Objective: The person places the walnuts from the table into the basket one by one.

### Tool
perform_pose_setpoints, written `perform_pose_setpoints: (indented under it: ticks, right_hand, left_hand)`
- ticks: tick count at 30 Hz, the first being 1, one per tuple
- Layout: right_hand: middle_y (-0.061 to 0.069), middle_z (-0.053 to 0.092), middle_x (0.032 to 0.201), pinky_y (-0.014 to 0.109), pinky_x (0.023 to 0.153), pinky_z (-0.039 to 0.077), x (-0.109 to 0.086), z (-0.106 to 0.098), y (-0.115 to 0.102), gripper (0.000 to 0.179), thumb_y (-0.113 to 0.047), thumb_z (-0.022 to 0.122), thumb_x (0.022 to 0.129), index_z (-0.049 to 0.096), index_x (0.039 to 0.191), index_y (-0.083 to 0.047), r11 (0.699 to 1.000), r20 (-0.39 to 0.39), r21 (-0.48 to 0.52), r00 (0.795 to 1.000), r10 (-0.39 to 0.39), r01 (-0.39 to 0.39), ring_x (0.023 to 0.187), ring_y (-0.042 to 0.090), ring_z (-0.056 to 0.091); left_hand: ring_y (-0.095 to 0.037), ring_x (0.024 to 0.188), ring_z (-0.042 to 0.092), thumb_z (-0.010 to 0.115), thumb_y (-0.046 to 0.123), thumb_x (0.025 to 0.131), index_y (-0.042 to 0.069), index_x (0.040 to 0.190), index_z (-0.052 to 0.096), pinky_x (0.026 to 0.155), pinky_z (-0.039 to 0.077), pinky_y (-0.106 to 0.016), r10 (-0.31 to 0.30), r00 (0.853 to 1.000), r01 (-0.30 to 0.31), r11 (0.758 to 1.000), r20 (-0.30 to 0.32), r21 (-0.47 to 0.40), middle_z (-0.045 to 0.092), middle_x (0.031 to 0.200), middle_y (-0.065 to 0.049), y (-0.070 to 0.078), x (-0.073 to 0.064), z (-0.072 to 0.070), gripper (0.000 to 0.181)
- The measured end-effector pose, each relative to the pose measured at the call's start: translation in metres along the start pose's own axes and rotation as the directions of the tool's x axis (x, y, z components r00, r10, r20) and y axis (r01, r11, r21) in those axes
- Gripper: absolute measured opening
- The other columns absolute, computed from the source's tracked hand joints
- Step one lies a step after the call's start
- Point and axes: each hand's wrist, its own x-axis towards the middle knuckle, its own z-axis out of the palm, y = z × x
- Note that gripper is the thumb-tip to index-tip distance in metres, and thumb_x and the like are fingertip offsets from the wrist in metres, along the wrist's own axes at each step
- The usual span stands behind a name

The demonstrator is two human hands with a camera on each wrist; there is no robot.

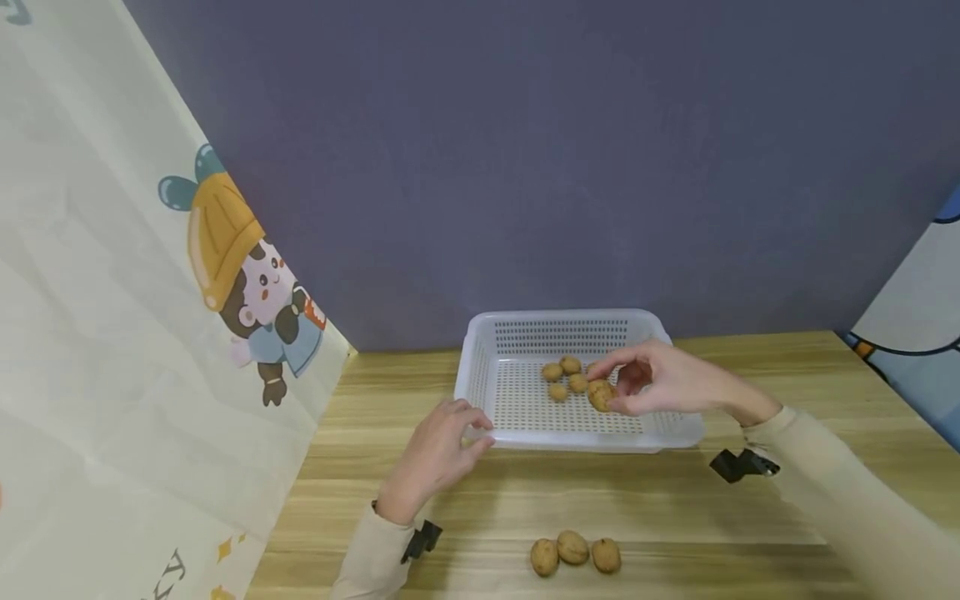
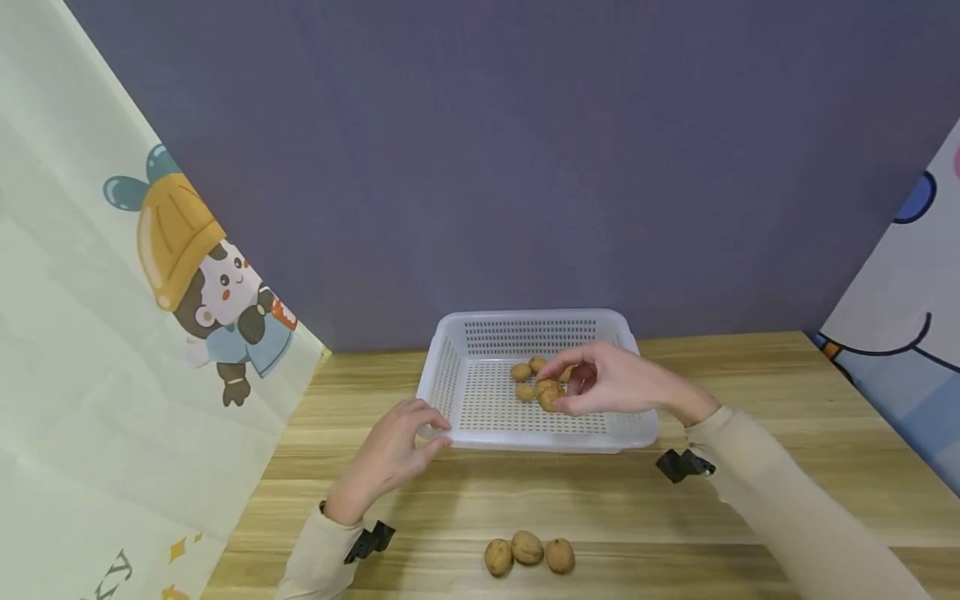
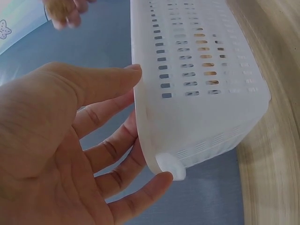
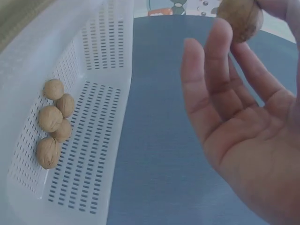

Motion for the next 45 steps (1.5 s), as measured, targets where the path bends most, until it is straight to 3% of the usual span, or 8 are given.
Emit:
perform_pose_setpoints:
  ticks: [7,12,15,23,27,30,35,45]
  right_hand:
    - [0.011,0.077,0.122,0.030,0.075,0.061,0.040,-0.007,0.007,0.040,-0.021,0.077,0.097,0.071,0.133,-0.006,0.994,-0.130,-0.061,0.988,0.084,-0.093,0.088,0.017,0.074]
    - [0.011,0.075,0.130,0.038,0.090,0.061,0.071,-0.008,0.019,0.045,-0.032,0.078,0.095,0.071,0.134,-0.009,0.983,-0.180,-0.091,0.974,0.139,-0.157,0.105,0.021,0.073]
    - [0.009,0.074,0.131,0.046,0.098,0.060,0.086,-0.005,0.031,0.047,-0.036,0.079,0.095,0.071,0.134,-0.012,0.977,-0.179,-0.090,0.969,0.173,-0.191,0.115,0.025,0.071]
    - [0.008,0.076,0.124,0.053,0.104,0.055,0.116,0.016,0.065,0.036,-0.033,0.083,0.092,0.076,0.121,-0.013,0.960,-0.115,-0.173,0.972,0.205,-0.222,0.119,0.030,0.068]
    - [0.004,0.077,0.121,0.054,0.107,0.054,0.126,0.026,0.076,0.033,-0.036,0.083,0.091,0.077,0.116,-0.016,0.944,-0.069,-0.205,0.966,0.250,-0.259,0.118,0.028,0.069]
    - [0.004,0.077,0.121,0.051,0.108,0.053,0.129,0.034,0.079,0.035,-0.037,0.084,0.091,0.077,0.118,-0.016,0.940,-0.048,-0.159,0.954,0.296,-0.300,0.110,0.024,0.071]
    - [0.003,0.076,0.118,0.042,0.099,0.056,0.135,0.045,0.084,0.042,-0.039,0.084,0.089,0.076,0.123,-0.015,0.937,-0.028,-0.055,0.939,0.343,-0.344,0.095,0.017,0.071]
    - [0.001,0.079,0.104,0.036,0.091,0.058,0.141,0.053,0.107,0.037,-0.037,0.087,0.087,0.078,0.113,-0.012,0.919,-0.052,-0.135,0.929,0.367,-0.370,0.094,0.013,0.070]
  left_hand:
    - [-0.020,0.104,0.064,0.079,0.023,0.095,0.015,0.107,0.078,0.091,0.058,-0.040,0.010,1.000,-0.010,1.000,0.011,-0.001,0.073,0.106,-0.001,0.001,0.003,0.000,0.014]
    - [-0.020,0.105,0.064,0.078,0.023,0.096,0.015,0.108,0.078,0.093,0.058,-0.041,0.007,1.000,-0.007,1.000,0.021,0.002,0.072,0.107,-0.001,0.002,0.004,0.001,0.015]
    - [-0.020,0.106,0.064,0.078,0.023,0.096,0.015,0.108,0.078,0.094,0.058,-0.041,0.007,1.000,-0.007,1.000,0.026,-0.003,0.072,0.106,-0.001,0.002,0.004,0.003,0.015]
    - [-0.018,0.102,0.062,0.080,0.022,0.094,0.016,0.106,0.078,0.090,0.057,-0.039,0.008,1.000,-0.008,1.000,0.017,-0.017,0.070,0.102,0.000,0.003,0.005,0.007,0.014]
    - [-0.019,0.103,0.062,0.080,0.022,0.094,0.016,0.106,0.078,0.090,0.057,-0.039,-0.001,1.000,0.001,1.000,0.010,-0.028,0.071,0.104,0.000,0.002,0.003,0.006,0.014]
    - [-0.019,0.104,0.062,0.080,0.022,0.094,0.015,0.106,0.078,0.091,0.057,-0.039,-0.005,1.000,0.006,0.999,0.015,-0.034,0.071,0.106,-0.001,0.001,0.002,0.005,0.014]
    - [-0.019,0.105,0.062,0.081,0.022,0.093,0.016,0.105,0.078,0.091,0.057,-0.040,-0.010,1.000,0.010,0.999,0.008,-0.033,0.071,0.107,-0.001,-0.001,0.000,0.002,0.014]
    - [-0.018,0.103,0.061,0.082,0.024,0.093,0.016,0.105,0.078,0.090,0.056,-0.039,-0.019,1.000,0.019,0.999,0.007,-0.031,0.071,0.105,0.001,-0.001,0.000,0.002,0.014]
